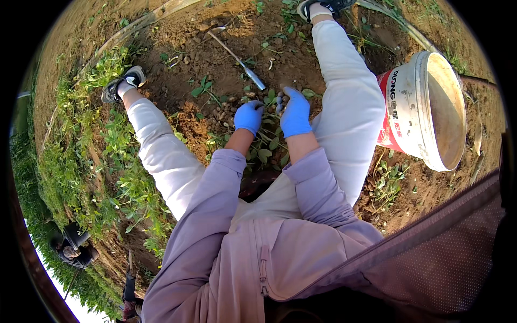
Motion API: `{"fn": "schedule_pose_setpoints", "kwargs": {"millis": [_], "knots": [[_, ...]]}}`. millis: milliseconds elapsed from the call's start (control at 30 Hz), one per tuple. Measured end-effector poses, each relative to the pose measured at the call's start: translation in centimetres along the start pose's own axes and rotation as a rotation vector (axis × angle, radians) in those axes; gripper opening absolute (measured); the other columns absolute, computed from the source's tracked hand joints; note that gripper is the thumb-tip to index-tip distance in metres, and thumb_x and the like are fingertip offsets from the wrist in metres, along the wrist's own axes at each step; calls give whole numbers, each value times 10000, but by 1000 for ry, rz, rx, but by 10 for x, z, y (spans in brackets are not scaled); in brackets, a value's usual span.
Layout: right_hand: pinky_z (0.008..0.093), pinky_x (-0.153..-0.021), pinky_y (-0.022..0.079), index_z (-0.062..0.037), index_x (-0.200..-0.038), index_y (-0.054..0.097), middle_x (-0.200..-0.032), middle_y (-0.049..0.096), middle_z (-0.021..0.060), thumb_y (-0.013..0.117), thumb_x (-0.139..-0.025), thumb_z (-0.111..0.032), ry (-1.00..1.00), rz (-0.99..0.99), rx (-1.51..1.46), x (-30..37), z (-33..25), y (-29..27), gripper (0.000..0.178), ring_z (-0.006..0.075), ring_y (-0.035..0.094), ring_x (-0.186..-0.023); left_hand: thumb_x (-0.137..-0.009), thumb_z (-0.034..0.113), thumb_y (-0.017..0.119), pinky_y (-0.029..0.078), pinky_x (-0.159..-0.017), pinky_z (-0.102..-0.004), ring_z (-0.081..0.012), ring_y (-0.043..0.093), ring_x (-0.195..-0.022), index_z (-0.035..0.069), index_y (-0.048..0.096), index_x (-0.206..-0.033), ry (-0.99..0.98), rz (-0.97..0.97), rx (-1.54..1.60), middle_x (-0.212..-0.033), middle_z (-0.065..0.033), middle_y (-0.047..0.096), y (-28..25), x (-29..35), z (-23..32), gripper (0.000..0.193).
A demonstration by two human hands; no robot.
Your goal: The person uses a small hand hoe to loosen soil around peanut plants, then pulls the plants from the ground and removes peanuts from the roots. The peanuts are collected by hand and placed into a nearby bucket.
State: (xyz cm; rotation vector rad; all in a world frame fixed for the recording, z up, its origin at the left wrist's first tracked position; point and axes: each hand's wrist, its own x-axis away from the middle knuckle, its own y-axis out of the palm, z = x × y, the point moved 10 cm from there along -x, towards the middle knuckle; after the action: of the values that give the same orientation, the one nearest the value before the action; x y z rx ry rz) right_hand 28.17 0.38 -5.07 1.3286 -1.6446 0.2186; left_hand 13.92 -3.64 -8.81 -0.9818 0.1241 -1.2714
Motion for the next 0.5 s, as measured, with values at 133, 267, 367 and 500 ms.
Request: {"fn": "schedule_pose_setpoints", "kwargs": {"millis": [133,267,367,500], "knots": [[231,-417,330,-24,-912,601,-676,529,30,482,-828,-150,93,-71,147,-2,26,12,194,110,458,-522,-833,156,566,452,-567,-222,-72,538,-646,49,592,-934,-316,-93,943,-785,-10,602,-8,26,-34,150],[241,-362,345,0,-880,586,-613,530,45,528,-802,-123,151,-223,339,-2,56,20,156,122,481,-464,-832,146,573,460,-595,-216,-70,537,-675,68,587,-952,-174,-85,1029,-798,5,599,-29,45,-30,144],[241,-384,338,-12,-919,587,-599,511,32,531,-812,-139,164,-209,424,9,64,22,175,111,448,-461,-824,128,582,471,-629,-214,-74,552,-719,62,589,-982,-143,-25,1109,-830,2,608,-35,51,-32,172],[239,-393,336,-15,-950,583,-606,501,23,550,-810,-138,137,-231,472,19,63,28,189,106,442,-467,-813,99,589,483,-664,-217,-80,568,-753,61,592,-1023,-88,0,1040,-880,-13,617,-37,50,-36,213]]}}
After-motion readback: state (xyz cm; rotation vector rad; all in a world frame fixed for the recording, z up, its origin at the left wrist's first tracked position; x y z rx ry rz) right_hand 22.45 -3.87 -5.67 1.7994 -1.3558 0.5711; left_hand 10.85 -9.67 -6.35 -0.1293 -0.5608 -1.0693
